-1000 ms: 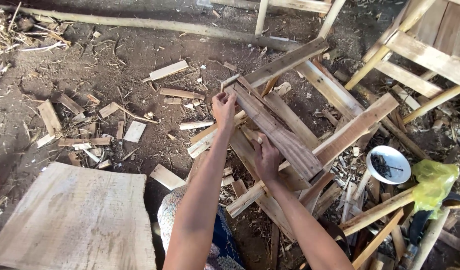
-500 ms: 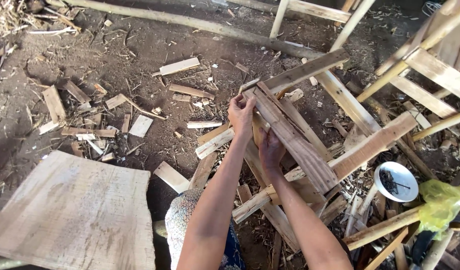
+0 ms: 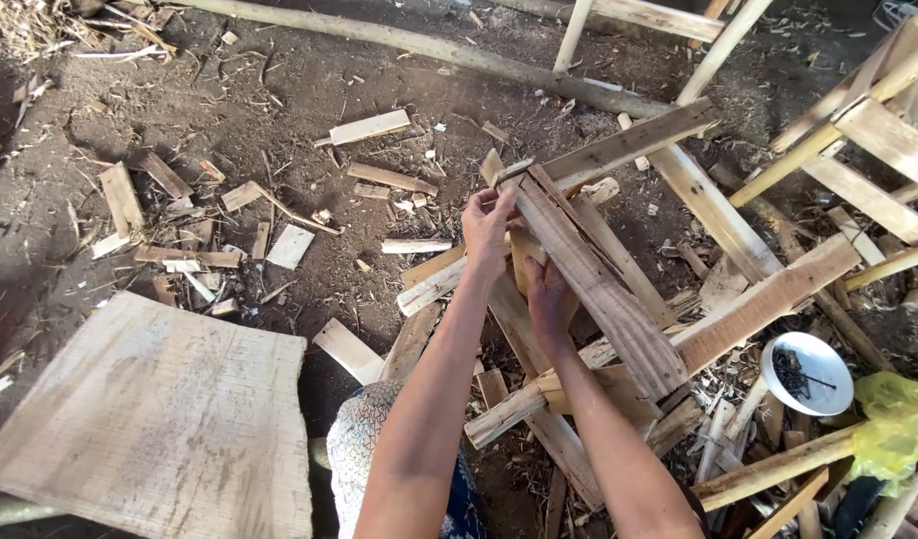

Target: The person repairs a wooden chair on a dirt floor, hammering nails into the seat frame with a hammer and fitting wooden slats across the seat. They press the slats into place, reposition the chair frame, and pick up loose planks from the surrounding scrap wood to continue the repair.

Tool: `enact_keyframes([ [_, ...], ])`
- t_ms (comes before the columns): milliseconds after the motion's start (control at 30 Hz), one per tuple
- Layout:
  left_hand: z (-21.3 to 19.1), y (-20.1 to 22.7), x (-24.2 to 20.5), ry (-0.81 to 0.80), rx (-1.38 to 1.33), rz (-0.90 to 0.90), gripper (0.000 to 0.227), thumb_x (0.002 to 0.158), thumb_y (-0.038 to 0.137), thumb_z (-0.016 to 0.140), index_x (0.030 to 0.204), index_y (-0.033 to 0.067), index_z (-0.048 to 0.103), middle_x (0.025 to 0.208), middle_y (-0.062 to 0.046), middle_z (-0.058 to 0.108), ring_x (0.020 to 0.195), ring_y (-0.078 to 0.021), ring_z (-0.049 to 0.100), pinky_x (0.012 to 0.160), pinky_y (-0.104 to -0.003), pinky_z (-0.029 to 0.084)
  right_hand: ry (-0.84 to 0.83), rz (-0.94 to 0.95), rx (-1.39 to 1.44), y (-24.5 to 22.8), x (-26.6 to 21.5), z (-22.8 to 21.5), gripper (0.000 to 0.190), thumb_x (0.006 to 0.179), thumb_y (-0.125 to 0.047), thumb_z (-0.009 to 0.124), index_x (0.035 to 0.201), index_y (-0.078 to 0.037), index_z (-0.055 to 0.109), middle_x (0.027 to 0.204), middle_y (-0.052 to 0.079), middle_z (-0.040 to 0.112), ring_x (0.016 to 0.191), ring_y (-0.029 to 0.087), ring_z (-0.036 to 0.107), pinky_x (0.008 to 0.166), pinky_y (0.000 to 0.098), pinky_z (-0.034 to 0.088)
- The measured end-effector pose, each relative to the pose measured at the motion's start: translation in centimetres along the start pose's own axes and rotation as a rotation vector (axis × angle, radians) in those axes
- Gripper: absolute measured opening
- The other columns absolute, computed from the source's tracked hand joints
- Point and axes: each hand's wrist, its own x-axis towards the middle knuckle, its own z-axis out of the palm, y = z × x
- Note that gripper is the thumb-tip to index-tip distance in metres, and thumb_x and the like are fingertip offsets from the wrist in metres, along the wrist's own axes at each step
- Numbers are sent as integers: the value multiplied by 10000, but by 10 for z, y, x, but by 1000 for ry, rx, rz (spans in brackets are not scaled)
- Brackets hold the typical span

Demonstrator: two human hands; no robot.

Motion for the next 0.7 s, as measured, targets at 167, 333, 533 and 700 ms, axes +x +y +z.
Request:
enact_keyframes([
  [167,-10,-9,15,35,-75,-46,573,706,280,831,1061,-61,539,799,-116,606,611,-203,668,514,-247,555,-187,190,25,15,-4,11,450,928,-508,544,949,-85,697,865,140,685,842,315,657,739,450,526],
  [333,-12,-10,13,81,-30,-25,578,670,316,857,992,-67,566,747,-114,620,569,-184,663,492,-228,558,-209,212,50,-3,6,-7,417,933,-500,550,908,-113,703,856,103,693,868,277,662,740,406,525],
  [533,0,-4,3,132,-2,0,517,649,265,865,948,-58,593,681,-111,630,508,-166,640,447,-210,526,-149,135,67,24,-6,7,416,912,-453,590,1041,-69,686,989,137,681,960,329,628,864,462,483],
  [700,1,-14,12,221,150,0,411,605,281,877,846,24,665,608,-57,641,484,-120,616,412,-194,466,-28,-79,-57,58,-8,34,415,903,-432,600,1058,-56,682,1030,132,680,979,289,636,913,401,473],
])
